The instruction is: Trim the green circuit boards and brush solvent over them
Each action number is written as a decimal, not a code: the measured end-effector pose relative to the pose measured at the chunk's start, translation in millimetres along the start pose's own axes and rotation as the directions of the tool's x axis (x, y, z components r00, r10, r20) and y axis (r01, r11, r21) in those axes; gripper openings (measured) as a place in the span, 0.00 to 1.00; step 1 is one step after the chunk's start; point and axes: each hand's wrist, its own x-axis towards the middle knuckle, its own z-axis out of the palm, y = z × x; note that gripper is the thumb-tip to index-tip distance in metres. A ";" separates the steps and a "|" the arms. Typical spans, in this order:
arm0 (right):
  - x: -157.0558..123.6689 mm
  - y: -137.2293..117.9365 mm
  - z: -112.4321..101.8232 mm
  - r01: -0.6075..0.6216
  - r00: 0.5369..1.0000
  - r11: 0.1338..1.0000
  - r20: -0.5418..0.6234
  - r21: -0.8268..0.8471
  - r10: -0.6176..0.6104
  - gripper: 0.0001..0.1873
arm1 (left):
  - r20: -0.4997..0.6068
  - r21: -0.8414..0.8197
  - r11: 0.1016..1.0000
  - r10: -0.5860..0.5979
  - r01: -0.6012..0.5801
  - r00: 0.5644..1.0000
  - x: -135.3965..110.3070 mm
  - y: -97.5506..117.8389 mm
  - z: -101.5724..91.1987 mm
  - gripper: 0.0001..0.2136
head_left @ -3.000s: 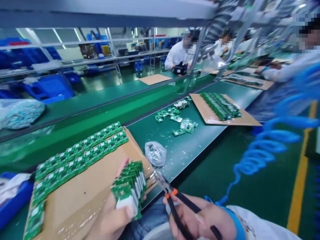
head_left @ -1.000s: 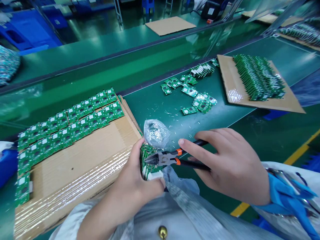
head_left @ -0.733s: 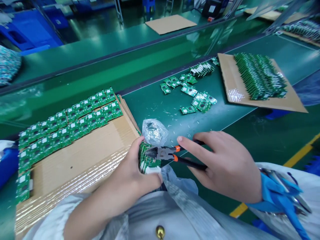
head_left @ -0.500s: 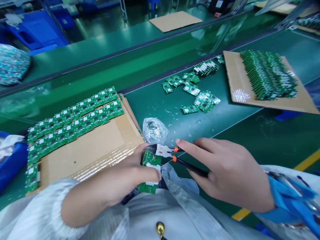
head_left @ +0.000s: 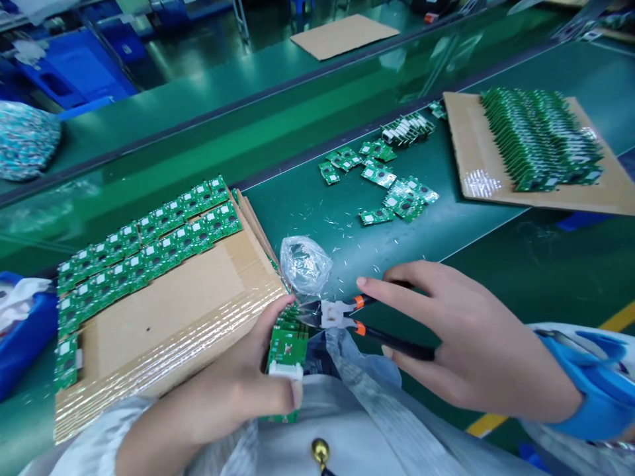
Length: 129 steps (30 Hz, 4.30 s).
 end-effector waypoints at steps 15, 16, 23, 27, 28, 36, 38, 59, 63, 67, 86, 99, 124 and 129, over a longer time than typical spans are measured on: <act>11.3 -8.3 -0.8 0.150 0.984 0.973 -0.067 -0.177 -0.163 0.23 | -0.264 0.221 0.974 0.010 0.050 0.965 -8.3 6.7 18.6 0.46; 11.0 -7.8 0.1 0.152 0.983 0.970 -0.070 -0.191 -0.168 0.23 | -0.279 0.224 0.973 0.013 0.052 0.960 -8.3 7.3 19.3 0.46; 10.1 -8.0 -2.5 0.108 0.992 0.969 -0.046 -0.222 -0.121 0.23 | -0.276 0.320 0.947 0.085 0.008 0.957 -7.6 6.0 15.2 0.45; 12.3 -8.0 -7.0 0.123 0.989 0.968 -0.051 -0.218 -0.137 0.23 | -0.231 0.365 0.929 0.021 0.067 0.973 -6.9 4.5 11.3 0.48; 12.7 -7.7 -7.9 0.129 0.989 0.967 -0.044 -0.221 -0.142 0.23 | -0.240 0.361 0.930 0.015 0.075 0.971 -6.8 4.1 11.4 0.48; 16.7 -4.3 -14.2 0.180 0.982 0.949 -0.001 -0.260 -0.186 0.25 | -0.351 0.361 0.928 0.041 0.095 0.935 -8.2 2.4 17.2 0.46; 18.7 -4.1 -15.6 0.192 0.980 0.944 0.005 -0.268 -0.198 0.25 | -0.318 0.393 0.915 0.039 0.095 0.947 -8.6 3.2 15.1 0.47; 10.0 1.7 -9.0 0.297 0.954 0.913 0.062 -0.280 -0.292 0.22 | -0.189 0.305 0.948 -0.032 0.090 0.981 -4.5 1.1 15.4 0.46; 8.8 1.3 -6.5 0.282 0.958 0.914 0.041 -0.291 -0.283 0.21 | -0.186 0.271 0.960 -0.025 0.075 0.982 -2.8 1.5 18.8 0.45; 9.7 -2.1 -3.3 0.244 0.966 0.929 -0.011 -0.279 -0.257 0.17 | -0.209 0.235 0.971 -0.001 0.051 0.978 0.8 1.2 22.7 0.46; 9.0 -4.9 -11.9 0.201 0.979 0.941 0.041 -0.272 -0.197 0.19 | -0.058 0.061 0.996 -0.065 0.068 0.996 -0.2 -7.0 15.1 0.46; 8.4 -0.7 -16.2 0.241 0.965 0.907 -0.011 -0.346 -0.261 0.19 | -0.088 0.606 0.786 0.222 -0.125 0.971 -21.0 -28.0 3.6 0.56; 17.6 -23.3 -26.9 0.140 0.986 0.966 -0.059 -0.217 -0.156 0.12 | -0.217 0.527 0.850 0.154 -0.017 0.964 -24.3 -28.1 4.9 0.58; 21.0 -24.4 -24.5 0.124 0.986 0.973 -0.085 -0.196 -0.143 0.12 | -0.264 0.549 0.831 0.071 0.089 0.962 -22.4 -27.7 6.9 0.60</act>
